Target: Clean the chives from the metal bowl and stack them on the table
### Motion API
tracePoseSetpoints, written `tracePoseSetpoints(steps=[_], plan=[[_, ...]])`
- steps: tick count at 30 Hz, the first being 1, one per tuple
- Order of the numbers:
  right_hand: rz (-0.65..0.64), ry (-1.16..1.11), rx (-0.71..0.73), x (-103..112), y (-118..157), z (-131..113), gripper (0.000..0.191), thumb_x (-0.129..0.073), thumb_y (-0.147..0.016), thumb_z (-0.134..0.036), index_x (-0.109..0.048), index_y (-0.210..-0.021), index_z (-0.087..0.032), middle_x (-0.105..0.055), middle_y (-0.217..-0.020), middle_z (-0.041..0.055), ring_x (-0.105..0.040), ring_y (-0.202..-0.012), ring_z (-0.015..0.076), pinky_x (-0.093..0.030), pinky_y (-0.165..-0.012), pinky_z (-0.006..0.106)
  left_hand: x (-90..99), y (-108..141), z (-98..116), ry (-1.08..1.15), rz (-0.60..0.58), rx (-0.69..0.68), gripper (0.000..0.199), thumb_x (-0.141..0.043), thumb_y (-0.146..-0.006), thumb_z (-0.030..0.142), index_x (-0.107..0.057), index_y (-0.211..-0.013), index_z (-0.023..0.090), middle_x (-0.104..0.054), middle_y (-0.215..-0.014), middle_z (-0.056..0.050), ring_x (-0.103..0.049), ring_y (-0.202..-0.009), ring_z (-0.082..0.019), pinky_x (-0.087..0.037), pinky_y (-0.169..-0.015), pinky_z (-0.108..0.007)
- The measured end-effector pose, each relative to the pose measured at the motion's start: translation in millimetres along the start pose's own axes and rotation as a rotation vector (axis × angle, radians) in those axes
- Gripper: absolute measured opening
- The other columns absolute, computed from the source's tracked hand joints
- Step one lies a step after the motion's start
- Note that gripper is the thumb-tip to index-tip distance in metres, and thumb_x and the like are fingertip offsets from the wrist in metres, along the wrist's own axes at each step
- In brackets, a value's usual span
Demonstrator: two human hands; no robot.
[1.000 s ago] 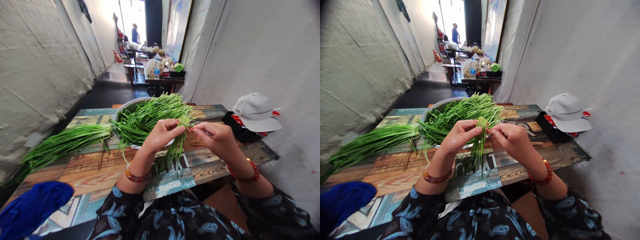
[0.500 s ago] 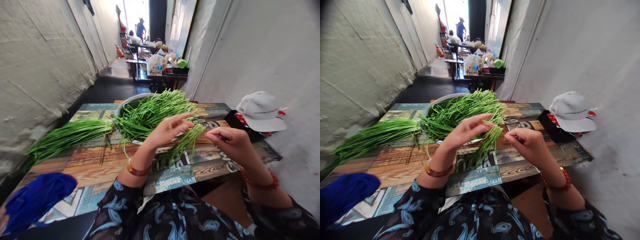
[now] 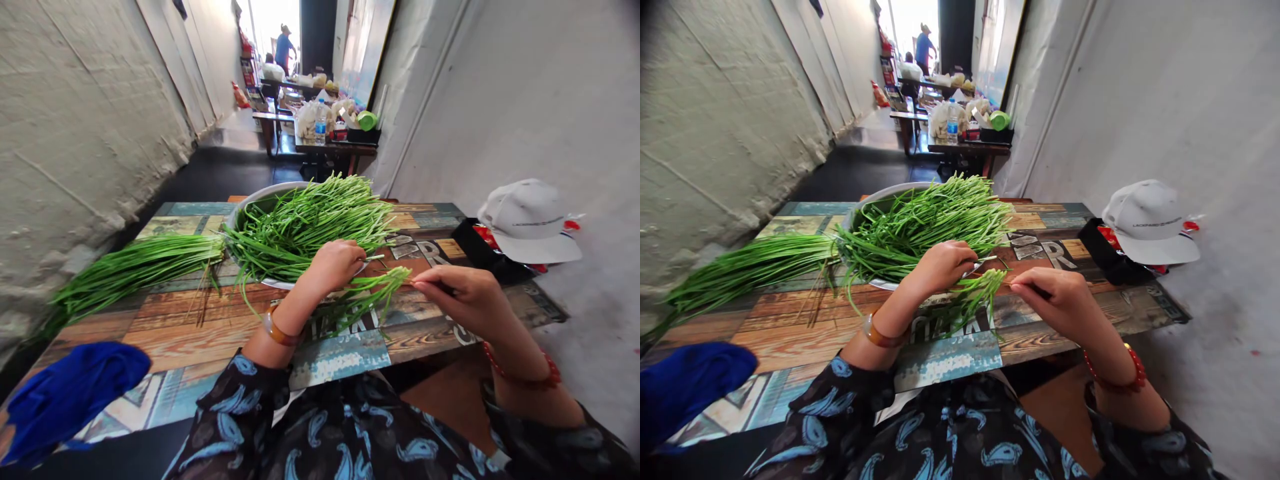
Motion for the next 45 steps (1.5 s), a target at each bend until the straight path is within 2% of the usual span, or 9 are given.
tracePoseSetpoints(steps=[7, 11, 16, 19, 21, 28, 34, 41, 45], plan=[[-0.010, -0.031, -0.037, -2, 2, 3, 0.013, -0.063, -0.094, -0.021, -0.071, -0.084, -0.023, -0.076, -0.080, -0.0005, -0.070, -0.069, 0.0147, -0.054, -0.067, 0.024, -1.3, -3, 4, -0.175, -0.105, 0.084, 0.033, -0.046, -0.096, 0.023, -0.078, -0.099, 0.018, -0.074, -0.102, -0.011, -0.066, -0.099, -0.027, -0.048, -0.085, -0.038], [0.034, -0.033, -0.074, -4, 0, 4, 0.014, -0.062, -0.094, -0.021, -0.072, -0.084, -0.022, -0.077, -0.083, 0.0012, -0.071, -0.071, 0.0159, -0.054, -0.068, 0.025, -4.2, -4, -1, -0.082, -0.040, 0.095, 0.028, -0.048, -0.092, 0.019, -0.075, -0.082, 0.016, -0.073, -0.091, -0.011, -0.065, -0.090, -0.024, -0.047, -0.083, -0.037], [0.103, -0.021, -0.159, -8, -3, 6, 0.015, -0.062, -0.093, -0.024, -0.074, -0.086, -0.021, -0.075, -0.077, 0.0004, -0.067, -0.064, 0.0151, -0.051, -0.062, 0.025, 3.4, 0, -10, 0.535, 0.237, 0.073, 0.010, -0.057, -0.084, 0.017, -0.064, -0.077, 0.015, -0.067, -0.076, -0.004, -0.060, -0.070, -0.015, -0.046, -0.068, -0.027], [0.140, -0.043, -0.189, -11, -7, 4, 0.015, -0.062, -0.092, -0.025, -0.075, -0.088, -0.020, -0.076, -0.075, 0.0004, -0.067, -0.061, 0.0151, -0.051, -0.059, 0.025, 16.2, 6, -8, 0.987, 0.300, 0.084, 0.013, -0.060, -0.087, 0.027, -0.063, -0.088, 0.014, -0.064, -0.074, -0.001, -0.059, -0.061, -0.011, -0.045, -0.059, -0.023], [0.158, -0.053, -0.189, -13, -11, 0, 0.015, -0.062, -0.092, -0.025, -0.076, -0.089, -0.020, -0.076, -0.076, 0.0006, -0.068, -0.062, 0.0155, -0.052, -0.059, 0.025, 24.3, 10, -3, 1.119, 0.325, 0.070, 0.021, -0.064, -0.088, 0.032, -0.067, -0.097, 0.013, -0.063, -0.074, 0.000, -0.056, -0.057, -0.008, -0.044, -0.056, -0.021], [0.196, -0.061, -0.160, -18, -25, -12, 0.019, -0.060, -0.093, -0.025, -0.078, -0.095, -0.021, -0.079, -0.083, 0.0030, -0.071, -0.068, 0.0181, -0.057, -0.064, 0.029, 35.3, 19, 9, 1.186, 0.341, 0.089, 0.044, -0.063, -0.091, 0.050, -0.074, -0.114, 0.013, -0.050, -0.053, 0.005, -0.040, -0.041, -0.005, -0.029, -0.040, -0.018], [0.205, -0.054, -0.150, -20, -28, -14, 0.018, -0.061, -0.093, -0.023, -0.078, -0.096, -0.020, -0.079, -0.084, 0.0032, -0.072, -0.069, 0.0177, -0.057, -0.065, 0.029, 39.7, 20, 14, 1.290, 0.346, 0.061, 0.032, -0.073, -0.084, 0.045, -0.072, -0.088, 0.013, -0.062, -0.067, 0.001, -0.056, -0.048, -0.007, -0.044, -0.048, -0.019], [0.193, -0.066, -0.129, -22, -28, -15, 0.019, -0.060, -0.094, -0.024, -0.078, -0.099, -0.022, -0.080, -0.090, 0.0033, -0.074, -0.075, 0.0190, -0.059, -0.069, 0.030, 39.6, 22, 17, 1.271, 0.388, 0.063, 0.033, -0.072, -0.085, 0.045, -0.076, -0.092, 0.013, -0.055, -0.060, 0.003, -0.046, -0.042, -0.004, -0.030, -0.040, -0.017], [0.190, -0.076, -0.126, -22, -30, -16, 0.021, -0.059, -0.093, -0.022, -0.079, -0.101, -0.023, -0.081, -0.095, 0.0036, -0.076, -0.079, 0.0206, -0.061, -0.072, 0.032, 39.9, 22, 16, 1.296, 0.395, 0.082, 0.034, -0.073, -0.084, 0.047, -0.076, -0.093, 0.014, -0.057, -0.060, 0.003, -0.047, -0.040, -0.004, -0.029, -0.038, -0.017]])
Point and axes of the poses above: each hand's wrist, its own y-axis away from the middle knuckle, its own x-axis out of the back of the hand, z = x × y, the point moved 1 cm from there along -y, towards the middle knuckle
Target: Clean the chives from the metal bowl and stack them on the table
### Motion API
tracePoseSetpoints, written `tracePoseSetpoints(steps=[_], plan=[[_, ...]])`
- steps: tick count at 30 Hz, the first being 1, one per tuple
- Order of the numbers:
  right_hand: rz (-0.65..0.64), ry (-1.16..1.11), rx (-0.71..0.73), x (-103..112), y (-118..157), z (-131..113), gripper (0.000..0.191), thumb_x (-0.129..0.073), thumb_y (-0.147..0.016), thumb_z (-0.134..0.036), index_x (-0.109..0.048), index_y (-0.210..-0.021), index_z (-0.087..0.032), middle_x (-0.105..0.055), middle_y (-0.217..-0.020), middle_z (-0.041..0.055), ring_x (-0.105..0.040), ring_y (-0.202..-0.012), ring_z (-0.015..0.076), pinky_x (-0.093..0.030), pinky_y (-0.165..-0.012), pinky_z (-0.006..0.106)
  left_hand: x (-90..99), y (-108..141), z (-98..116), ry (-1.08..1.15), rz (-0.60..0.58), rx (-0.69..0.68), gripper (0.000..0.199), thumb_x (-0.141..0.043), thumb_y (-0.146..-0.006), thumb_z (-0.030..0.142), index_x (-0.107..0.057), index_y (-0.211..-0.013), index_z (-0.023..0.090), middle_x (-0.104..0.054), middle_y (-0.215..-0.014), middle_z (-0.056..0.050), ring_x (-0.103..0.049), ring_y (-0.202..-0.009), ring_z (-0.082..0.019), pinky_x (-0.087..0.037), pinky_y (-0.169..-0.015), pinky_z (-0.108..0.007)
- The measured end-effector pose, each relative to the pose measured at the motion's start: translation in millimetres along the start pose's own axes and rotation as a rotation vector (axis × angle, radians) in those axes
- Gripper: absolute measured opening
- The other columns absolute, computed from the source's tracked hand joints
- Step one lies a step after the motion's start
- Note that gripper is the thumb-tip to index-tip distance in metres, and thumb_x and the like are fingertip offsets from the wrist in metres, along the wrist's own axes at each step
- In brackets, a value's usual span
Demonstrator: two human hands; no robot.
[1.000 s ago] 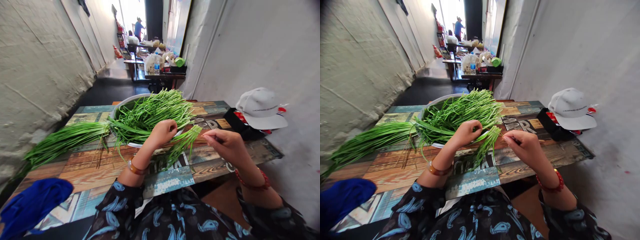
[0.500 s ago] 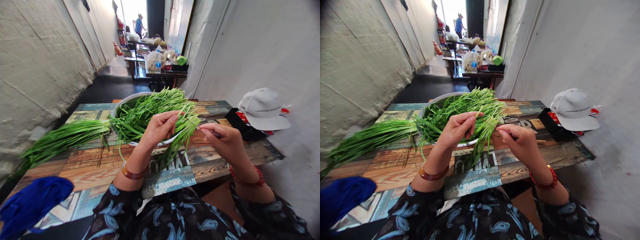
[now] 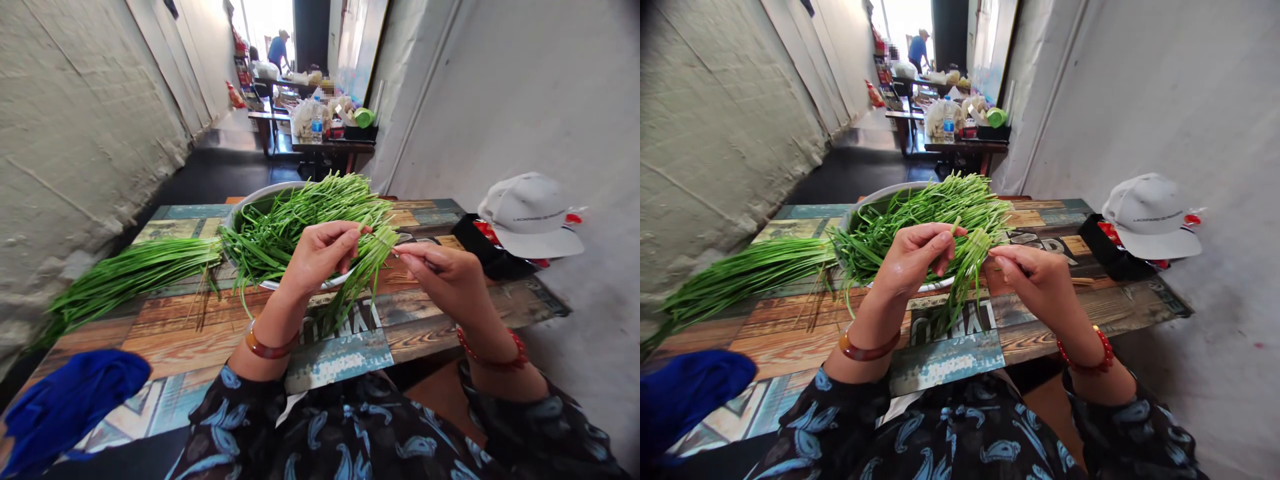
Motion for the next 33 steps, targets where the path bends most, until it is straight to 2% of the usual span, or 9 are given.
tracePoseSetpoints(steps=[8, 26, 33], plan=[[0.001, -0.010, 0.017, -0.8, 0.9, -3.1, 0.022, -0.060, -0.093, -0.021, -0.079, -0.102, -0.025, -0.081, -0.100, 0.0032, -0.077, -0.087, 0.0221, -0.062, -0.078, 0.034, 0.1, 0.1, 1.7, 0.024, 0.004, 0.025, 0.033, -0.074, -0.083, 0.047, -0.076, -0.089, 0.014, -0.057, -0.059, 0.003, -0.045, -0.039, -0.004, -0.030, -0.037, -0.017], [-0.001, -0.029, 0.023, -1.0, -1.6, -8.1, 0.022, -0.059, -0.092, -0.021, -0.080, -0.100, -0.024, -0.081, -0.096, 0.0027, -0.077, -0.083, 0.0215, -0.062, -0.076, 0.034, 0.3, -0.5, 3.8, 0.226, -0.090, 0.117, 0.034, -0.075, -0.079, 0.044, -0.075, -0.088, 0.012, -0.058, -0.058, 0.002, -0.040, -0.039, -0.003, -0.027, -0.041, -0.019], [0.016, -0.038, 0.043, -2.0, -2.2, -9.1, 0.021, -0.059, -0.093, -0.019, -0.080, -0.099, -0.023, -0.081, -0.093, 0.0026, -0.077, -0.079, 0.0202, -0.062, -0.074, 0.032, 0.4, -1.5, 2.6, 0.281, -0.117, 0.147, 0.033, -0.076, -0.078, 0.044, -0.076, -0.087, 0.012, -0.056, -0.056, 0.003, -0.036, -0.037, -0.002, -0.022, -0.040, -0.019]])
Point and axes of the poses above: each hand's wrist, its own y-axis away from the middle knuckle, its own x-axis out of the back of the hand, z = x × y, the point moved 1 cm from there along -y, towards the middle knuckle
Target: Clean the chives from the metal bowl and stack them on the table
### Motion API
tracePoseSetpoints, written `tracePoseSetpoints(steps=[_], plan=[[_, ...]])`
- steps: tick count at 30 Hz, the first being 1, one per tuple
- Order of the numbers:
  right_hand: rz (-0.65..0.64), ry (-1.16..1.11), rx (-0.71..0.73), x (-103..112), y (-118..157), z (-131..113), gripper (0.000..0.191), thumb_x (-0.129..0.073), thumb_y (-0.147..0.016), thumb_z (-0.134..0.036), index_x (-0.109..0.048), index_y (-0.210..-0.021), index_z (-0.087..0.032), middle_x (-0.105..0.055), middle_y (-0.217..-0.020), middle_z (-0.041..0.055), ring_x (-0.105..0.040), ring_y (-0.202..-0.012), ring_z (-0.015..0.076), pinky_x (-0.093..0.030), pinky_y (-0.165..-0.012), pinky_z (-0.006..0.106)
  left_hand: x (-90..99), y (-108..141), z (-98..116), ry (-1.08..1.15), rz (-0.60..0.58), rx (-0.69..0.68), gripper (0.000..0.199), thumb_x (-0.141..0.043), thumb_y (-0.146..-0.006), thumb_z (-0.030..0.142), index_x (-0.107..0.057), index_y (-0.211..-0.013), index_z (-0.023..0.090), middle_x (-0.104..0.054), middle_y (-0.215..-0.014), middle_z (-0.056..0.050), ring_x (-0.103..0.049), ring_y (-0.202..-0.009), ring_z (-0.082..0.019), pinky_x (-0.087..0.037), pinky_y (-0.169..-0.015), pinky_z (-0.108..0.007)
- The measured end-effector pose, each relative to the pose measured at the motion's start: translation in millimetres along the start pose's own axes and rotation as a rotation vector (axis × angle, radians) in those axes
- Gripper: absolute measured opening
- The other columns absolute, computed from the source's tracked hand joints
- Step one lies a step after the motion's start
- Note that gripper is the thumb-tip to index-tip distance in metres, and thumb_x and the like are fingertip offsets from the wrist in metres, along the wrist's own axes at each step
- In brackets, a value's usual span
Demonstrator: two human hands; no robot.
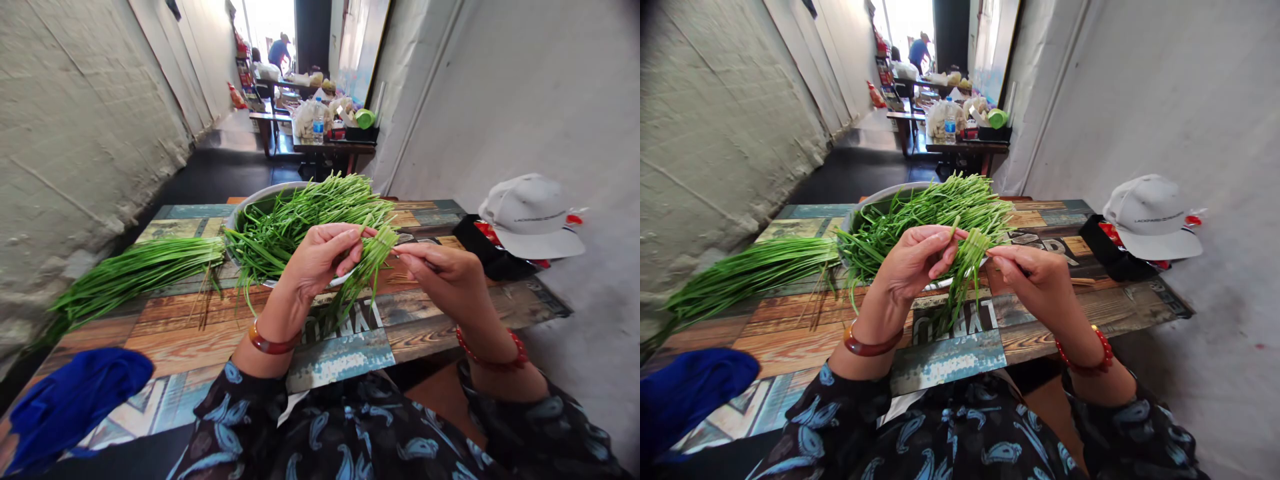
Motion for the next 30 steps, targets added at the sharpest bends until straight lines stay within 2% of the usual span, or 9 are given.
tracePoseSetpoints(steps=[11, 18, 24, 27, 30], plan=[[-0.034, 0.078, 0.083, 6, -7, -2, 0.023, -0.059, -0.093, -0.018, -0.080, -0.095, -0.027, -0.081, -0.094, 0.0011, -0.078, -0.083, 0.0219, -0.062, -0.077, 0.032, -0.2, 2, 3, -0.122, 0.048, -0.025, 0.034, -0.076, -0.080, 0.044, -0.076, -0.085, 0.011, -0.053, -0.056, 0.003, -0.034, -0.038, -0.001, -0.017, -0.040, -0.019], [-0.035, 0.070, 0.094, 4, -7, -1, 0.019, -0.061, -0.093, -0.019, -0.080, -0.094, -0.021, -0.081, -0.091, 0.0034, -0.077, -0.080, 0.0203, -0.061, -0.074, 0.030, 1.1, 3, 2, -0.206, 0.012, -0.048, 0.043, -0.074, -0.082, 0.046, -0.062, -0.061, 0.011, -0.051, -0.056, 0.002, -0.035, -0.041, -0.002, -0.020, -0.040, -0.019], [-0.016, 0.041, 0.092, 0, -8, -1, 0.019, -0.061, -0.092, -0.016, -0.079, -0.091, -0.020, -0.081, -0.087, 0.0040, -0.077, -0.077, 0.0193, -0.060, -0.071, 0.029, -0.8, 4, 1, -0.288, -0.020, -0.078, 0.044, -0.068, -0.087, 0.043, -0.057, -0.057, 0.012, -0.045, -0.058, 0.004, -0.035, -0.043, -0.003, -0.019, -0.042, -0.021], [-0.008, 0.036, 0.074, -3, -9, 1, 0.019, -0.060, -0.092, -0.016, -0.079, -0.090, -0.019, -0.081, -0.083, 0.0041, -0.076, -0.073, 0.0190, -0.058, -0.066, 0.028, 0.4, 3, 1, -0.409, -0.015, -0.142, 0.040, -0.065, -0.090, 0.039, -0.063, -0.060, 0.013, -0.049, -0.063, 0.002, -0.038, -0.047, -0.004, -0.026, -0.045, -0.022], [-0.012, 0.022, 0.026, -4, -10, 3, 0.019, -0.060, -0.092, -0.017, -0.079, -0.091, -0.019, -0.079, -0.077, 0.0028, -0.071, -0.061, 0.0157, -0.054, -0.056, 0.025, 4.1, 0, 2, -0.557, 0.083, -0.285, 0.024, -0.069, -0.087, 0.037, -0.077, -0.082, 0.015, -0.064, -0.081, -0.005, -0.055, -0.068, -0.012, -0.043, -0.059, -0.024]])
Point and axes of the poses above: each hand's wrist, its own y-axis away from the middle knuckle, its own x-axis out of the back of the hand, z = x × y, the point moved 1 cm from there along -y, towards the middle knuckle
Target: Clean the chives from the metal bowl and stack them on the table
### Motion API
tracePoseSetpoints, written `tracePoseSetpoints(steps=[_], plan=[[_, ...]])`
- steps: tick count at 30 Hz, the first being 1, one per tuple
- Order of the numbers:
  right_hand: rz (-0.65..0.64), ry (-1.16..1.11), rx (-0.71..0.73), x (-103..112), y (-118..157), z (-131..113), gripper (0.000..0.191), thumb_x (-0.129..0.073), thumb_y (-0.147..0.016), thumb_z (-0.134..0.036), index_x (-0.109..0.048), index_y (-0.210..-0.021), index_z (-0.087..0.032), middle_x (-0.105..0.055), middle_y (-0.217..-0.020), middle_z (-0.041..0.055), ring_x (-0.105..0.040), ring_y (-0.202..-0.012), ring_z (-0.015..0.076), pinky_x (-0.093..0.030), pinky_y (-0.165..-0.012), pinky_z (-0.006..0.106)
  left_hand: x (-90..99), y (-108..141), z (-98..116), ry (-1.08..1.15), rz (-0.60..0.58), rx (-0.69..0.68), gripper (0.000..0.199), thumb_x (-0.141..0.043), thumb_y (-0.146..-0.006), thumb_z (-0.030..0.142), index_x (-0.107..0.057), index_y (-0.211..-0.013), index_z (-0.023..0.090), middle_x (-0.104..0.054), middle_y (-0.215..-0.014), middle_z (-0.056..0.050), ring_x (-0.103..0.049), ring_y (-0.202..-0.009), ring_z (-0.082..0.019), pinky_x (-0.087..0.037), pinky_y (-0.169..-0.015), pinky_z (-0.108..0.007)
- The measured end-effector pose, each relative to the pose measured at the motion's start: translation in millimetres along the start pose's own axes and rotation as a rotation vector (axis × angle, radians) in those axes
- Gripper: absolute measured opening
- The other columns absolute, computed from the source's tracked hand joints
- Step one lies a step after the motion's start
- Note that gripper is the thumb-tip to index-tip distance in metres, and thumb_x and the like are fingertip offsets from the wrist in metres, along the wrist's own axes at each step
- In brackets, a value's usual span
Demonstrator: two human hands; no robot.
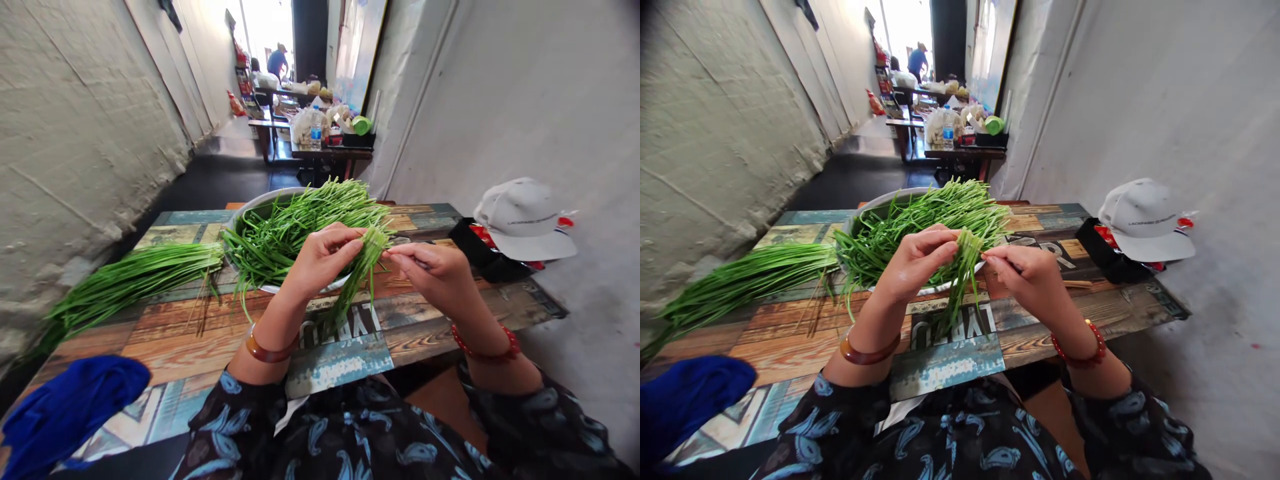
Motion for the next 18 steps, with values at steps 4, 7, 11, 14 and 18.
tracePoseSetpoints(steps=[4, 7, 11, 14, 18], plan=[[-0.013, -0.050, -0.041, -1, -1, -1, 0.017, -0.061, -0.092, -0.019, -0.078, -0.089, -0.018, -0.076, -0.071, 0.0010, -0.064, -0.052, 0.0119, -0.047, -0.048, 0.022, 0.5, -2, -1, -0.040, 0.016, -0.076, 0.032, -0.077, -0.080, 0.039, -0.078, -0.103, 0.017, -0.072, -0.101, -0.010, -0.064, -0.097, -0.021, -0.051, -0.086, -0.032], [-0.033, -0.067, -0.058, -3, -1, -2, 0.015, -0.063, -0.091, -0.020, -0.077, -0.089, -0.018, -0.074, -0.068, 0.0004, -0.061, -0.051, 0.0113, -0.045, -0.048, 0.022, -4.5, 1, 0, 0.081, -0.167, 0.040, 0.033, -0.073, -0.084, 0.045, -0.078, -0.089, 0.013, -0.075, -0.092, -0.010, -0.069, -0.088, -0.021, -0.054, -0.083, -0.032], [-0.020, -0.033, -0.085, -4, 0, 0, 0.012, -0.065, -0.089, -0.021, -0.074, -0.082, -0.018, -0.070, -0.062, -0.0011, -0.059, -0.050, 0.0113, -0.042, -0.048, 0.022, -9.6, 6, 6, 0.184, -0.267, 0.237, 0.039, -0.069, -0.086, 0.050, -0.074, -0.084, 0.012, -0.074, -0.079, -0.008, -0.069, -0.065, -0.017, -0.054, -0.058, -0.025], [-0.011, -0.011, -0.050, -5, 2, 3, 0.013, -0.064, -0.090, -0.020, -0.072, -0.079, -0.018, -0.070, -0.065, -0.0006, -0.061, -0.052, 0.0116, -0.042, -0.049, 0.022, -10.2, 8, 9, 0.144, -0.272, 0.249, 0.040, -0.067, -0.088, 0.051, -0.072, -0.079, 0.012, -0.070, -0.070, -0.005, -0.065, -0.053, -0.013, -0.048, -0.049, -0.020], [-0.020, 0.008, 0.003, -6, 6, 8, 0.013, -0.063, -0.091, -0.020, -0.073, -0.084, -0.019, -0.074, -0.070, 0.0006, -0.065, -0.057, 0.0133, -0.046, -0.053, 0.023, -10.2, 8, 7, 0.218, -0.333, 0.319, 0.042, -0.065, -0.087, 0.054, -0.068, -0.080, 0.013, -0.069, -0.068, -0.005, -0.063, -0.049, -0.013, -0.047, -0.045, -0.021]])
Point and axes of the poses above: each hand's wrist, its own y-axis away from the middle knuckle, its own x-axis out of the back of the hand, z = x × y, the point moved 1 cm from there along -y, towards the middle knuckle
